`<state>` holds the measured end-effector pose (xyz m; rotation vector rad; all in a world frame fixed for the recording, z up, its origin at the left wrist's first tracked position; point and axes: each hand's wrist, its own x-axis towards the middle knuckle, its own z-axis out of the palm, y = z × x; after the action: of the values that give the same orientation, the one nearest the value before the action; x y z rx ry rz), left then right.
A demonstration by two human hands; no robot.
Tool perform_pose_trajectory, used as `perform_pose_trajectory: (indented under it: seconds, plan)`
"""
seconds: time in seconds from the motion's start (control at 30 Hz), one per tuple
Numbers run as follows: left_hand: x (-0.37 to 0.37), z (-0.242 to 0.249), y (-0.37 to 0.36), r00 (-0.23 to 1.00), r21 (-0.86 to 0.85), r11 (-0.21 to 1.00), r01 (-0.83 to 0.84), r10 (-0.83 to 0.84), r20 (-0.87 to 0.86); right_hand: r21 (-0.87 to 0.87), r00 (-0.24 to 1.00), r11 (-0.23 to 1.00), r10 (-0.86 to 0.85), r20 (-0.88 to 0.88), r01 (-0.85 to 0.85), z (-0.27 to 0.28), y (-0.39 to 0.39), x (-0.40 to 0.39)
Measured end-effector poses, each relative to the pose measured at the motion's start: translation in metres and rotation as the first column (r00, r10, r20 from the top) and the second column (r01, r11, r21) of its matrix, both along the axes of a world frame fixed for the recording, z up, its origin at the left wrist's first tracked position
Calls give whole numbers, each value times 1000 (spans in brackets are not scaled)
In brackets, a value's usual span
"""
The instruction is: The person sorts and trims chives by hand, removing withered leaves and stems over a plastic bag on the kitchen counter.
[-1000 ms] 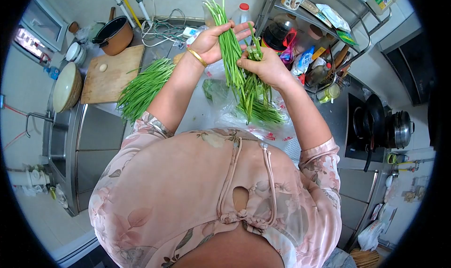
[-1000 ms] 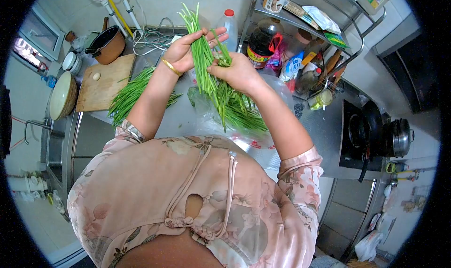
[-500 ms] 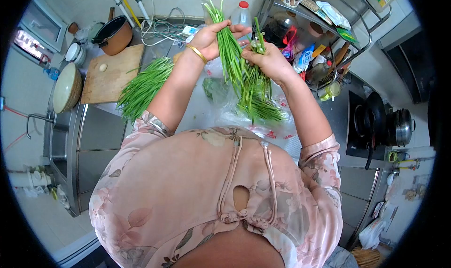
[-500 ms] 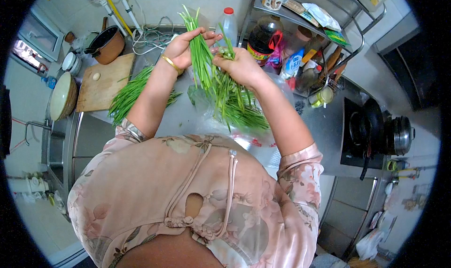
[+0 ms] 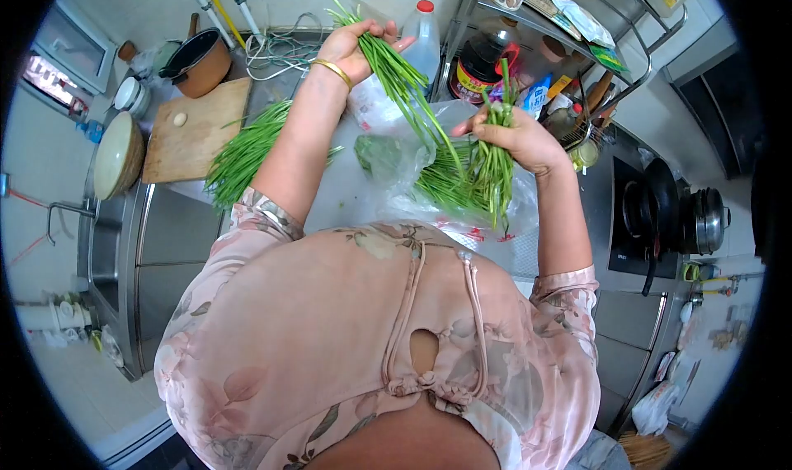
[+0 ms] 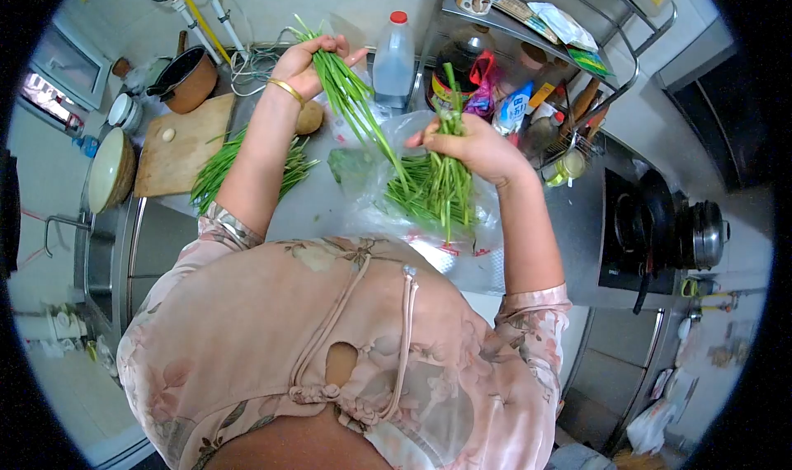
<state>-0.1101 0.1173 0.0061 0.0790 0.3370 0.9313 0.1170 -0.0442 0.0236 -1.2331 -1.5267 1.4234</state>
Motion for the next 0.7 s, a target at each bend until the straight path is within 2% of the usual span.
perform_pose_trajectory:
  seconds: [0.07,0.2,0.23,0.33,0.5,0.6,0.7]
  plan:
    - [1,0,-1,1000,14,1000,3,-3,15,-67,995,997,43,-90,-49,-5,-1,-7]
    - [6,4,-4,999,70,998,1,1,-36,-302,952,953,-67,-299,-27,-9,7,-21]
    - [6,3,-4,999,94,996,-2,7,-50,-266,957,963,-52,-286,-27,-7,8,-24]
    - [5,2,-5,991,191,981,-25,49,-121,-310,929,948,-42,-367,-79,-12,13,-29]
    - [-1,0,-7,965,297,953,-60,131,-226,-287,957,952,17,-288,-104,-24,22,-32]
    - [-3,-9,-2,967,351,935,-53,136,-217,-240,965,963,56,-255,-119,-35,26,-32]
    - [-4,-5,-10,953,429,901,-65,184,-241,-270,985,961,18,-174,-65,-39,28,-34]
